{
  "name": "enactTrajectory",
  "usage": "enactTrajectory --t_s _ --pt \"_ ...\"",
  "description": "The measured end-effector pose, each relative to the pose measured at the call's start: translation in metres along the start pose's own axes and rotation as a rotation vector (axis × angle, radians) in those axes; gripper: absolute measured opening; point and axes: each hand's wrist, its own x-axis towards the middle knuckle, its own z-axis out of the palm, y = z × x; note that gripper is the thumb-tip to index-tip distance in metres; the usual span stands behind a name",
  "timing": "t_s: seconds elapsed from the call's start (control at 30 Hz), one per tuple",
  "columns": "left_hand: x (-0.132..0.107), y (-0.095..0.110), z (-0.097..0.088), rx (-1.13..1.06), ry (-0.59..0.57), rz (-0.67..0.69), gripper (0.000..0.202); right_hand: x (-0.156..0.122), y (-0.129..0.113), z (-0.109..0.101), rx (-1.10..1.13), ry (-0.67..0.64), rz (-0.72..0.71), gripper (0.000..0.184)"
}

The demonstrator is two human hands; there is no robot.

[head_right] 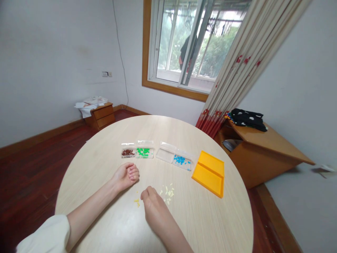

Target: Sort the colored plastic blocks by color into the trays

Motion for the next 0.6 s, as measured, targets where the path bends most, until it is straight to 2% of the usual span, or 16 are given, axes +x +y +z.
enactTrajectory --t_s 0.37,0.47,0.6 --pt "-0.0023 -0.0041 0.0031 0.026 0.023 0.018 0.029 0.0004 -0.0019 0.0006 -0.086 -0.012 -0.001 0.045" --pt "-0.0022 -0.0052 0.0032 0.032 0.025 0.017 0.029 -0.0001 -0.0009 0.0005 -0.052 -0.014 -0.010 0.043" --pt "0.0006 -0.0061 0.0036 0.079 0.074 0.061 0.026 0.0007 0.0024 -0.0030 0.073 0.051 -0.038 0.032"
